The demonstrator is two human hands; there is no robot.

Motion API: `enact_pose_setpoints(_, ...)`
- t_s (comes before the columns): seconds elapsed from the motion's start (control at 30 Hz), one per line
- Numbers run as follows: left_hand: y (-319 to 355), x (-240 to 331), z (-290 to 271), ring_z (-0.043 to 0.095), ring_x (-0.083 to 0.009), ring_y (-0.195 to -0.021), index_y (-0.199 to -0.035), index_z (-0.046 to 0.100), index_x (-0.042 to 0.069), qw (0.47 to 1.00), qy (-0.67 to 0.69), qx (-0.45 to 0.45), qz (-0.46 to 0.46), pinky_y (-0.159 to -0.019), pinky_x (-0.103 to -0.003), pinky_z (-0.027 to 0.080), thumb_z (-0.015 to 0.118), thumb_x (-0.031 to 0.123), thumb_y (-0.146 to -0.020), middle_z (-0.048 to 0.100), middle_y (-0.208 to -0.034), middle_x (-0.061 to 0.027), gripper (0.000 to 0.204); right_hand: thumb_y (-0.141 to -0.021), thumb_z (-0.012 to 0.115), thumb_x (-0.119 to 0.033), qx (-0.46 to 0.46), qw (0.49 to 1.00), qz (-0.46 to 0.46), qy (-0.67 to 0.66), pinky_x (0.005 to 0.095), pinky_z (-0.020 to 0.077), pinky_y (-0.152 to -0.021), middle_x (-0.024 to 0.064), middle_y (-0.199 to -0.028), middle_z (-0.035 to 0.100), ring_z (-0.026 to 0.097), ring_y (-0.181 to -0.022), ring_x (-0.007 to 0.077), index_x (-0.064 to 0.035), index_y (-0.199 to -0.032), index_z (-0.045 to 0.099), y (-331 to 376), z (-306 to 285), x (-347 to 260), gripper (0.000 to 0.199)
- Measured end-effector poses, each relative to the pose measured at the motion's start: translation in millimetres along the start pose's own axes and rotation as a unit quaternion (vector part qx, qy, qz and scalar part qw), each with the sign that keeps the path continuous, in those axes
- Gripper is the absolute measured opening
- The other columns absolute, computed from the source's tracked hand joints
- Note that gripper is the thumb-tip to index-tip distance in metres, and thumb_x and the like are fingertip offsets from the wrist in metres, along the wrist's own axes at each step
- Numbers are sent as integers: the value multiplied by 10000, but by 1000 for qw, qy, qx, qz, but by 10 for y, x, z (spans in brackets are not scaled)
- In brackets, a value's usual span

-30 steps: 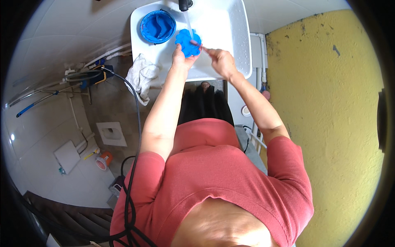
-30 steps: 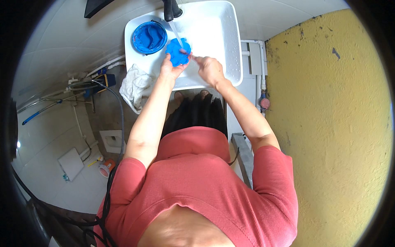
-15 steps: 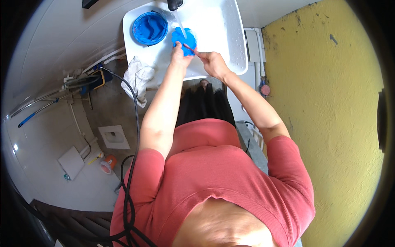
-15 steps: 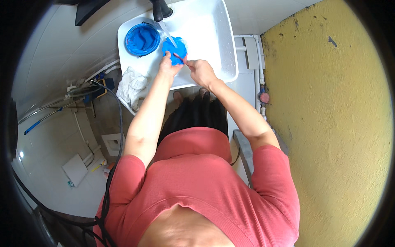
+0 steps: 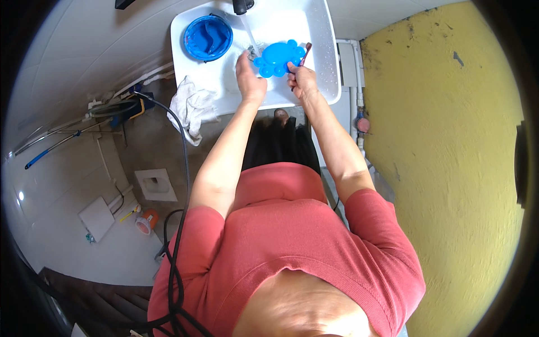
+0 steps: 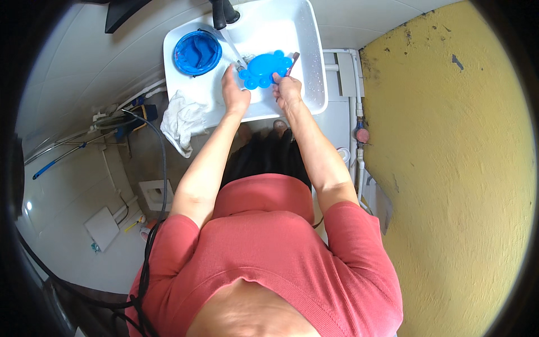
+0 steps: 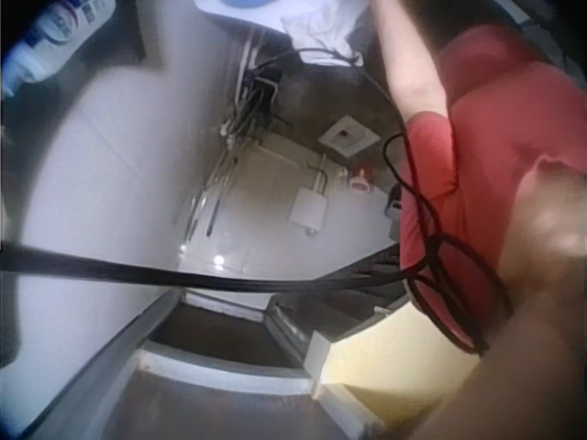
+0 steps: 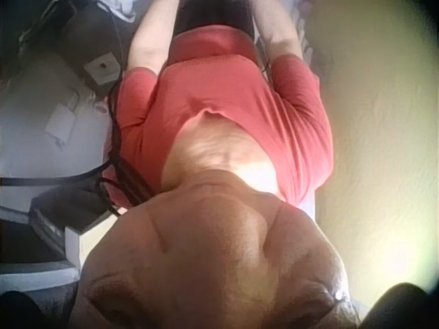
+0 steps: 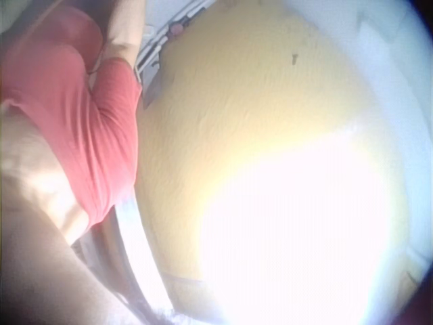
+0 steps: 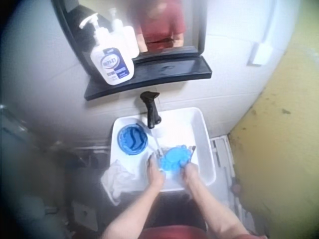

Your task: The person washes a blue plastic object and a toothbrush in a sink under running water, using a small brush to scrub the surfaces before rinsing them.

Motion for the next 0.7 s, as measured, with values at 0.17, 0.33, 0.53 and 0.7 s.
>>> enact_pose_setpoints(0.17, 305, -448, 676, 481, -262, -1092, -1233, 400, 36, 644, 603, -237, -407, -956, -449, 370, 510, 204, -829, 507, -1174, -122, 451, -840, 568, -66, -64, 998, 7, 5, 212, 243, -364, 17, -631, 469, 354, -441, 67, -37, -763, 488, -92, 156, 69, 115)
enact_pose_setpoints(0.33, 249, -316, 721, 455, -276, -1129, -1245, 381, 50, 633, 629, -176, -416, -973, -477, 353, 395, 366, -928, 471, -1222, -118, 449, -881, 490, -156, 29, 916, -224, 332, 327, 434, -515, 134, -736, 599, 557, -588, 212, 1, -1017, 559, -68, 20, -321, 219)
enact_pose_setpoints(0.53, 165, -348, 662, 452, -282, -1142, -1257, 369, 45, 603, 651, -130, -442, -957, -481, 379, 296, 362, -952, 450, -1245, -126, 446, -798, 484, -113, -76, 647, -417, 634, 394, 479, -676, 106, -824, 618, 602, -772, 308, -258, -1175, 548, 880, 759, -246, 409)
enact_pose_setpoints(0.7, 182, -320, 738, 486, -273, -1103, -1253, 369, 34, 689, 574, -160, -413, -931, -466, 419, 326, 314, -953, 459, -1229, -134, 413, -850, 487, -151, 21, 648, -385, 658, 393, 475, -675, 127, -828, 630, 600, -729, 312, -246, -1149, 577, 371, 498, -574, 327)
Point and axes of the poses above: each hand's wrist, its own y-axis away from the middle knuckle, its own z-axis out of the palm, x = y × z, the point moved 10 cm from there along -y, towards the middle knuckle
